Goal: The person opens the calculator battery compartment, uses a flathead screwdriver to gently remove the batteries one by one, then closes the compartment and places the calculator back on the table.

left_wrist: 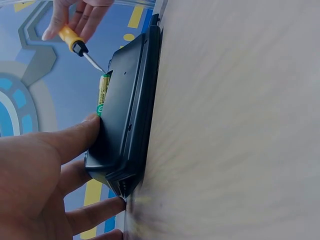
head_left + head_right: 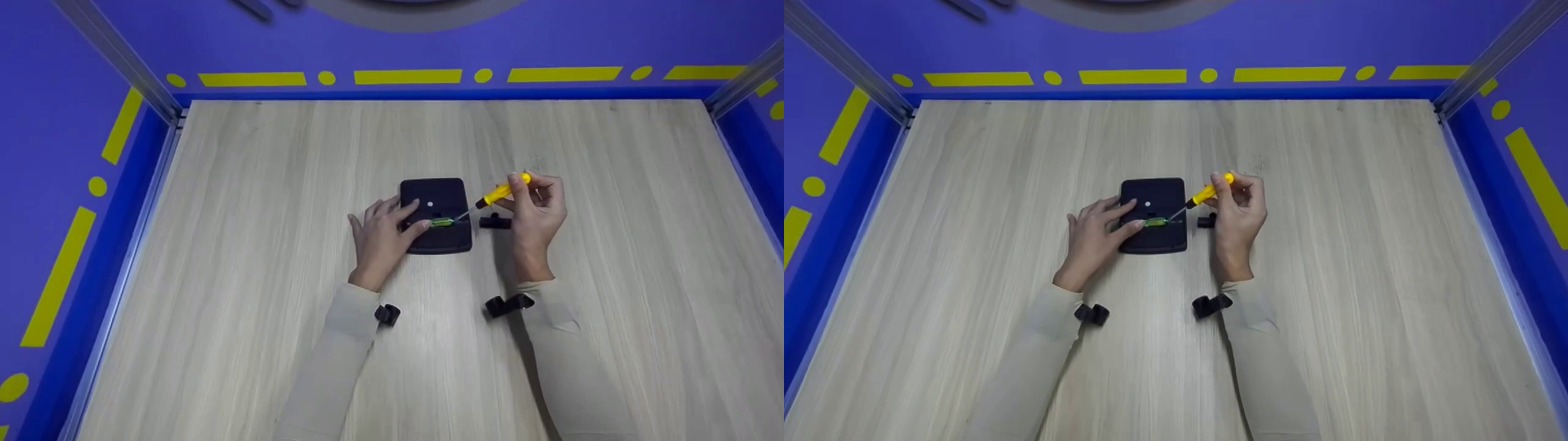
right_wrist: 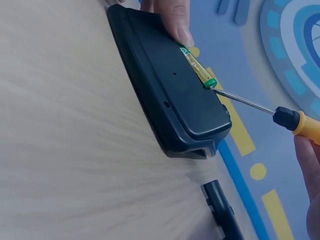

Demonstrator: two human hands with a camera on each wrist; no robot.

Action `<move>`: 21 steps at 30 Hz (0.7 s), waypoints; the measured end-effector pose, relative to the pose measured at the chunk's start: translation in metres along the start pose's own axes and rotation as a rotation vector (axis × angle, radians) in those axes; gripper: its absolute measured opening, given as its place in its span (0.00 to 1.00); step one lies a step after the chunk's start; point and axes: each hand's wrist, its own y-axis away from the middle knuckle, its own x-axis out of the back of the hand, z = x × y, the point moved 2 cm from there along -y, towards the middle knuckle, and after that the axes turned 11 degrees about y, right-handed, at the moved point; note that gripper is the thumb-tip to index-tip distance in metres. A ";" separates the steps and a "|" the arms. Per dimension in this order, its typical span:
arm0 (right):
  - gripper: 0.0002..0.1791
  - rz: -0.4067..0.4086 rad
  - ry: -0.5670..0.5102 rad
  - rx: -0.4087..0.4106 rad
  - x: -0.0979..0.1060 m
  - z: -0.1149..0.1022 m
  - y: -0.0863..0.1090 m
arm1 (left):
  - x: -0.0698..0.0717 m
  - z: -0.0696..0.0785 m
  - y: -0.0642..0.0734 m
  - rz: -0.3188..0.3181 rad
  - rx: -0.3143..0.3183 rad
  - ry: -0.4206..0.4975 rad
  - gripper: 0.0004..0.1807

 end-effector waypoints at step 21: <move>0.08 0.041 -0.006 -0.071 0.003 0.005 -0.001 | 0.001 0.001 0.001 0.001 0.004 -0.005 0.31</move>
